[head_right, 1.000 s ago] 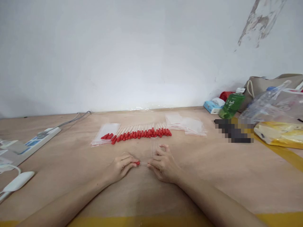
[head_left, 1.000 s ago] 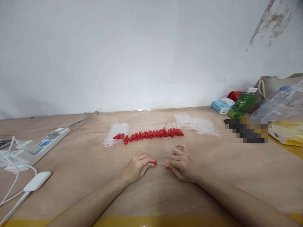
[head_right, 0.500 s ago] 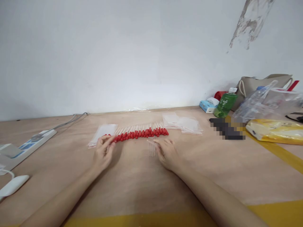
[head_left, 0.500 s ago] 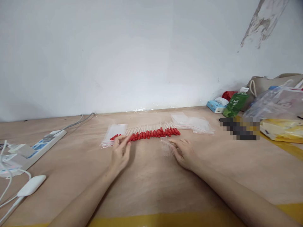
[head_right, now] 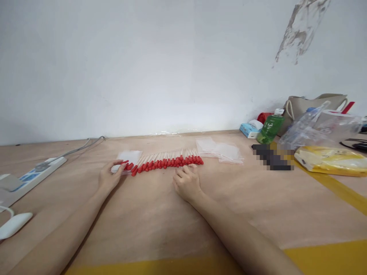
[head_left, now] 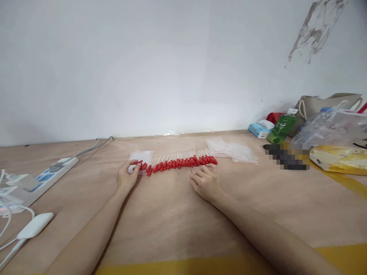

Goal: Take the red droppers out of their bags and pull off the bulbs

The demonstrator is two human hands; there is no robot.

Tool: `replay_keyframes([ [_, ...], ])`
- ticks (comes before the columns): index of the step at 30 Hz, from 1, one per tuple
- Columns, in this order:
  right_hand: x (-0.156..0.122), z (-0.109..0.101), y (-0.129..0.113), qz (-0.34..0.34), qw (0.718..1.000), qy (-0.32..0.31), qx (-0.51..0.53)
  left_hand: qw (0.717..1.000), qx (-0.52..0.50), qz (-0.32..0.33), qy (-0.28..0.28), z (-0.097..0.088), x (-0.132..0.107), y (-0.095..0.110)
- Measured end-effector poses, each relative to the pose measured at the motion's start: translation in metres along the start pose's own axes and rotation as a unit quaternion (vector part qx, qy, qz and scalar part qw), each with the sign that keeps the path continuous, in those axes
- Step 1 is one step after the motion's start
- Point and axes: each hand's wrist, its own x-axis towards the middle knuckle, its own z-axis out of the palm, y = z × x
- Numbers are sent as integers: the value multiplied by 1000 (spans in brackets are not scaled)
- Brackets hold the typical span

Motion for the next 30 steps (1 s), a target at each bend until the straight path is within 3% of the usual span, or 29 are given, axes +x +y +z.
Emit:
replay_keyframes([
  [6, -1, -4, -3, 20, 997, -61, 34, 999, 13, 16, -39, -2, -1, 3],
  [11, -4, -5, -2, 27, 996, -81, 34, 997, 30, 65, -3, -3, -3, 4],
  [16, -6, -6, 0, 25, 995, -88, 35, 998, 5, 46, 44, -3, -5, 4],
  [21, -7, -6, 0, 36, 995, -76, 44, 999, 9, 31, 7, -6, -5, 9],
  [30, -8, -6, 0, 35, 996, -62, 55, 992, -13, -122, 22, -5, 1, 1],
])
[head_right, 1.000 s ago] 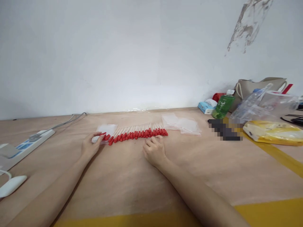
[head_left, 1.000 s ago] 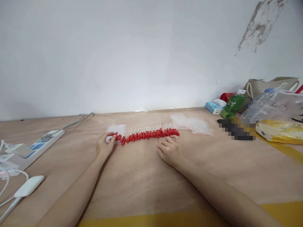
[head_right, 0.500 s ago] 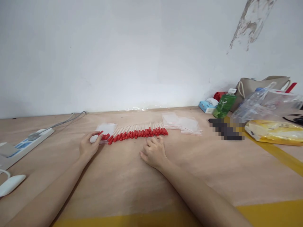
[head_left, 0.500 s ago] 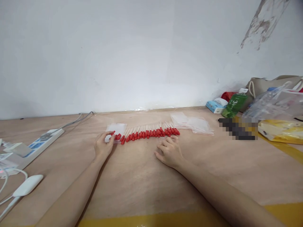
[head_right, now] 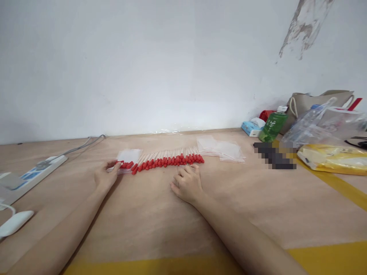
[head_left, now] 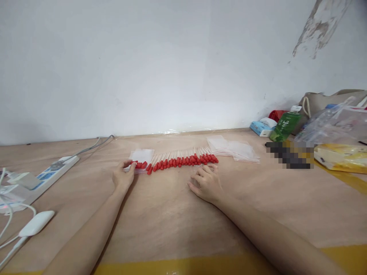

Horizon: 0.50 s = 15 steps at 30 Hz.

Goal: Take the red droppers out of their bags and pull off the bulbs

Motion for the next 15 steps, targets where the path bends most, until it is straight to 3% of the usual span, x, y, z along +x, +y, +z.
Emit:
replay_keyframes([
  [8, 1, -2, -1, -2, 1000, 7, 6, 998, 50, -21, -23, 0, 2, -3],
  [15, 6, -8, 6, 25, 999, 26, -11, 996, 84, -19, -12, -4, 2, -2],
])
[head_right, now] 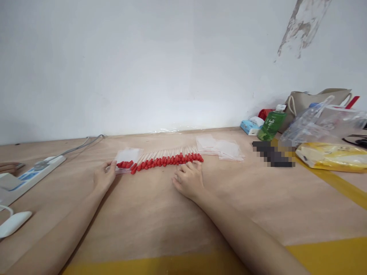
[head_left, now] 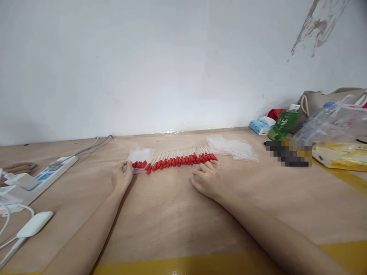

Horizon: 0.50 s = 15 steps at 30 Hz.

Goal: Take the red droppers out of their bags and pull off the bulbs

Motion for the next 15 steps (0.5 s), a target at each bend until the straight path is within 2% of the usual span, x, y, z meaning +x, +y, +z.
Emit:
replay_keyframes([
  [2, 3, -6, 7, 19, 1000, 13, -10, 999, 1, 34, 33, -2, -3, 3],
  [3, 4, -9, 12, 25, 999, 17, -14, 996, 1, 73, 60, -3, -6, 7],
  [5, 4, -15, 19, 26, 999, 20, -18, 978, -1, 180, 102, -4, -16, 19],
  [6, 3, -18, 22, 24, 999, 20, -19, 967, -4, 235, 102, -4, -22, 28],
  [7, 1, -20, 25, 20, 999, 20, -20, 957, -8, 280, 77, -4, -29, 38],
  [10, -7, -20, 27, 19, 999, 31, -18, 922, 6, 384, -48, 2, -46, 72],
  [13, -15, -18, 25, 18, 999, 45, -12, 893, 14, 436, -113, 16, -51, 100],
  [15, -19, -18, 25, 16, 999, 44, -13, 880, 23, 452, -143, 28, -48, 112],
])
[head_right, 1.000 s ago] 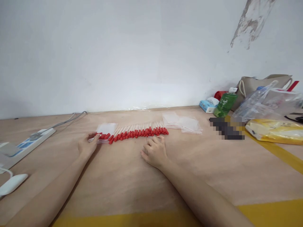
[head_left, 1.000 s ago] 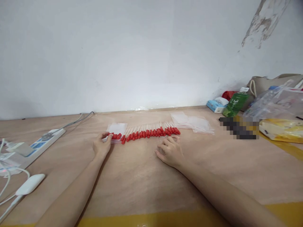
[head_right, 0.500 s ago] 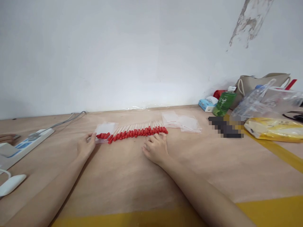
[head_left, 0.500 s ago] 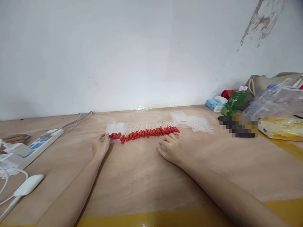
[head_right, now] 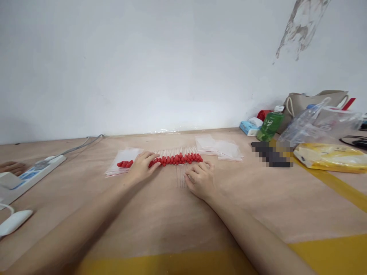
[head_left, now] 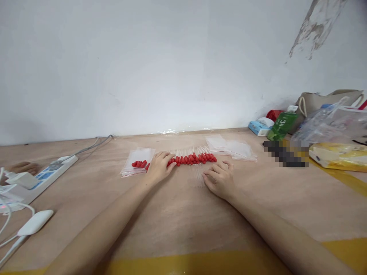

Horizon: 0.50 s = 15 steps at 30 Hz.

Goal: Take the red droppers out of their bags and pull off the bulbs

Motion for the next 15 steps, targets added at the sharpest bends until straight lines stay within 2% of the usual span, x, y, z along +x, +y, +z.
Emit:
replay_keyframes([
  [3, -2, -3, 1, 12, 1000, -6, 1, 998, -14, 18, -54, 11, 12, -3],
  [6, -2, -4, 3, 29, 1000, -4, 11, 997, -43, 22, -68, 16, 16, -4],
  [10, -1, -3, 1, 33, 999, -8, 24, 997, -71, -8, -33, 19, 15, 1],
  [15, -2, -3, 0, 38, 999, -11, 31, 979, -143, -129, 67, 16, 2, 8],
])
